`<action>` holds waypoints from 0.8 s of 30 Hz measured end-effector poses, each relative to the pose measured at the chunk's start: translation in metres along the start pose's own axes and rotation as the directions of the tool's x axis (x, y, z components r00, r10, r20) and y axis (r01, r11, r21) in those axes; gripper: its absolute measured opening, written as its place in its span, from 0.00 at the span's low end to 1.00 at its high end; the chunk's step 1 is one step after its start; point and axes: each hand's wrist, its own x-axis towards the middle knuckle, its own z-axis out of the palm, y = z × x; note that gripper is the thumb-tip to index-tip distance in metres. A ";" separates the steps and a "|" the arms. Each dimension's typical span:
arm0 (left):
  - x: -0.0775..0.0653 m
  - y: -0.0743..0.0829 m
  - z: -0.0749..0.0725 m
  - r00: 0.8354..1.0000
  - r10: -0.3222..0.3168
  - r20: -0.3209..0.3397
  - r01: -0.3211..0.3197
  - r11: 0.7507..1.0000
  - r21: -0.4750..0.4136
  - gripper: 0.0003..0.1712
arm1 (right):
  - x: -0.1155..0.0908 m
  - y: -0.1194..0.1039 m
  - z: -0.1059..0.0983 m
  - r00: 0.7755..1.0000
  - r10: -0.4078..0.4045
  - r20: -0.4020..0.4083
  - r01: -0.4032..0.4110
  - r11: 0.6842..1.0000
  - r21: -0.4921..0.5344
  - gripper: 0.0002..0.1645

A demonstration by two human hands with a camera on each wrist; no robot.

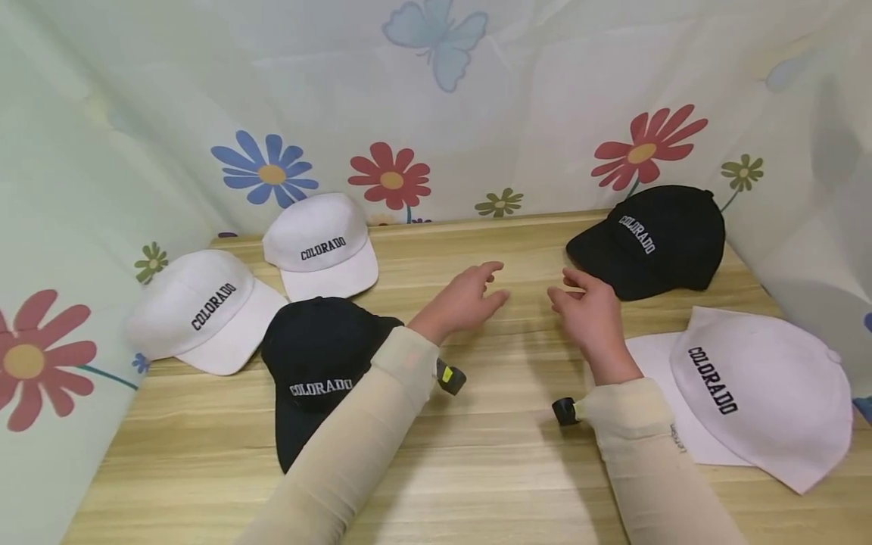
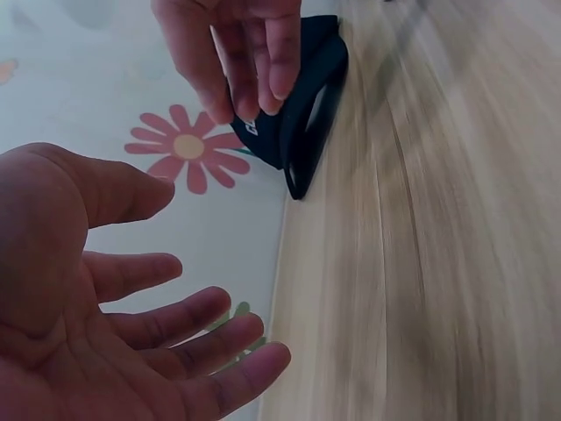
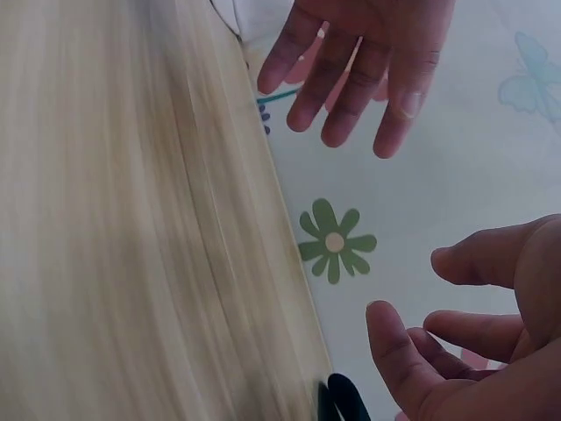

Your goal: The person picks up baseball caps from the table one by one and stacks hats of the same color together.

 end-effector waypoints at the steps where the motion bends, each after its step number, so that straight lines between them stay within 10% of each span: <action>1: 0.002 0.001 0.000 1.000 0.002 0.003 -0.002 1.000 0.003 0.33 | 0.001 0.000 -0.002 1.000 0.004 -0.005 -0.004 1.000 -0.006 0.34; 24: 0.049 0.023 0.006 0.994 0.046 0.095 -0.049 0.999 0.024 0.33 | 0.018 0.018 -0.041 0.988 0.152 -0.039 -0.152 0.988 0.011 0.37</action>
